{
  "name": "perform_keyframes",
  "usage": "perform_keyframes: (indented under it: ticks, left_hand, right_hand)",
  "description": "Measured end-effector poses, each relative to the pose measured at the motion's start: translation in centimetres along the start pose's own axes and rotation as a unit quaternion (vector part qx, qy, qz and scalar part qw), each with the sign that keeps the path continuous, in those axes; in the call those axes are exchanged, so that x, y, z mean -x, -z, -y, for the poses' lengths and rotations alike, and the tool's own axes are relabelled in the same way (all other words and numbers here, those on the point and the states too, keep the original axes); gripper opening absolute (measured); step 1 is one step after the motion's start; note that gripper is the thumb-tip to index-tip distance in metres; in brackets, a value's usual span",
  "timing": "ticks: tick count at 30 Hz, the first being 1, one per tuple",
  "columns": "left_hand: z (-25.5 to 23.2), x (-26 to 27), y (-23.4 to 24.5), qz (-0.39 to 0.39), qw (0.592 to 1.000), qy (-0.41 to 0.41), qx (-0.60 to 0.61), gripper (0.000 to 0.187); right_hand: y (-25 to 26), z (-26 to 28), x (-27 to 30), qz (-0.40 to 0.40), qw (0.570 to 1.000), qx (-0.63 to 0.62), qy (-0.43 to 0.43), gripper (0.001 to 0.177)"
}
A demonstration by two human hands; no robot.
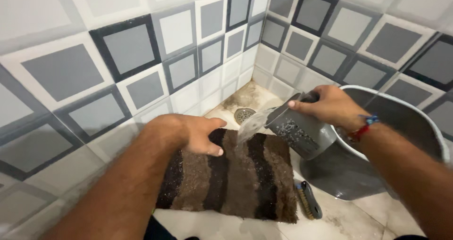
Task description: The person washes a striped rug on a tiled bathroom floor. They pour water from a bucket onto the rug, scrub it with a brush, apply soap, and rinse it repeatedly. The person also handles a bottle of liquid soap and a small container of soap.
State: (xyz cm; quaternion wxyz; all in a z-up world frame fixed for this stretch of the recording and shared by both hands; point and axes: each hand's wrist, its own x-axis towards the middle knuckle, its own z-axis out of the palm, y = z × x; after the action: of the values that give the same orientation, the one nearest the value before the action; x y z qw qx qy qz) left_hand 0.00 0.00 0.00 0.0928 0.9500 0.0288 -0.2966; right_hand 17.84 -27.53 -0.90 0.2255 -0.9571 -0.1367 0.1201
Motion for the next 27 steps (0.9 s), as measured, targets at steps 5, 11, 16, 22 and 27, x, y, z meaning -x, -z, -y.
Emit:
perform_keyframes:
  ticks: [5, 11, 16, 22, 27]
  left_hand:
    - [0.8, 2.3, 0.4, 0.015, 0.998, 0.049, 0.026, 0.086]
    - [1.8, 3.6, 0.3, 0.018, 0.997, 0.061, 0.051, 0.084]
    - [1.6, 4.5, 0.6, 0.029, 0.992, 0.104, 0.069, 0.082]
    - [2.0, 4.3, 0.9, 0.024, 0.995, 0.079, 0.052, 0.084]
    - [2.1, 4.1, 0.4, 0.012, 0.995, 0.073, 0.065, 0.084]
  right_hand:
    - [-2.4, 1.4, -1.7, -0.02, 0.997, 0.068, 0.017, 0.065]
    - [-4.9, 6.0, -2.0, -0.047, 0.991, 0.109, 0.056, 0.055]
    - [-6.6, 9.6, -0.6, -0.062, 0.988, 0.09, 0.106, 0.052]
    - [-7.1, 10.7, 0.9, -0.059, 0.973, 0.148, 0.166, 0.056]
    - [-5.9, 10.1, 2.5, -0.011, 0.972, 0.178, 0.152, 0.054]
